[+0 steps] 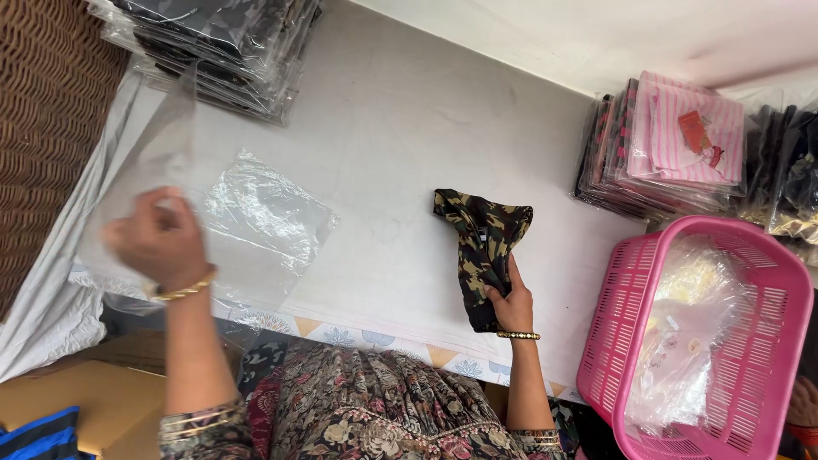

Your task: The person folds a pink and white striped top and places it into a clear plastic bag, then stacks it. They then fold a pair of camouflage-patterned pants and place them into a clear plastic bag. The items are handled one at a time on a white table.

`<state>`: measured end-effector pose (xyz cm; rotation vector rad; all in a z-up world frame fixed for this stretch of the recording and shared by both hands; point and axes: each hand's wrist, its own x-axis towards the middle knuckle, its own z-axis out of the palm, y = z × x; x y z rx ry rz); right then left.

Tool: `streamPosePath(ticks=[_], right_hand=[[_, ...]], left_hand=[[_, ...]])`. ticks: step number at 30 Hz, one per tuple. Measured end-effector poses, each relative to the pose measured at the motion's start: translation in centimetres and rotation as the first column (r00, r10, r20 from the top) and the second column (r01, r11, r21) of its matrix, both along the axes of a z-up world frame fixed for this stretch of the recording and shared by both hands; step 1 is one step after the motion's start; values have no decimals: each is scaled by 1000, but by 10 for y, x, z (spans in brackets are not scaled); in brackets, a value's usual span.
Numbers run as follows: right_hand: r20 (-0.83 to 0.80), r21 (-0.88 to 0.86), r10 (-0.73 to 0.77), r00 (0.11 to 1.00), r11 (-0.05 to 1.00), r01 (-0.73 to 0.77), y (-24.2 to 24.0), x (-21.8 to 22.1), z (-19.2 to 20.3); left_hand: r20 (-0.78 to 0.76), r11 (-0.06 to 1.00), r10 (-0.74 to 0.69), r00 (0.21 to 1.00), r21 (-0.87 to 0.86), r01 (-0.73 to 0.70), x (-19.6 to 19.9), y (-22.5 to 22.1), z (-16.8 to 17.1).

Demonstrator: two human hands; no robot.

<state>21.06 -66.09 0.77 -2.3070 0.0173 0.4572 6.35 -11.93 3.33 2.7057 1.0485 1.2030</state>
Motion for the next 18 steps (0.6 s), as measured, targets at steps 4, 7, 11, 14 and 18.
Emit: streamPosePath(ticks=[4, 7, 11, 14, 18], right_hand=[[-2, -17, -57, 998, 998, 57, -13, 0, -2], [76, 4, -65, 995, 998, 65, -25, -1, -2], [64, -77, -123, 990, 989, 128, -39, -8, 18], [124, -118, -140, 982, 981, 155, -57, -8, 18], [231, -50, -149, 961, 985, 165, -74, -15, 29]], left_hand=[[-3, 808, -464, 886, -412, 422, 71, -153, -29], [-10, 643, -644, 765, -548, 534, 106, -245, -84], [-105, 450, -792, 602, -766, 459, 135, -328, -112], [-152, 309, -895, 420, -889, 337, 143, -350, -122], [-327, 451, -884, 335, -786, 423, 134, -321, -124]])
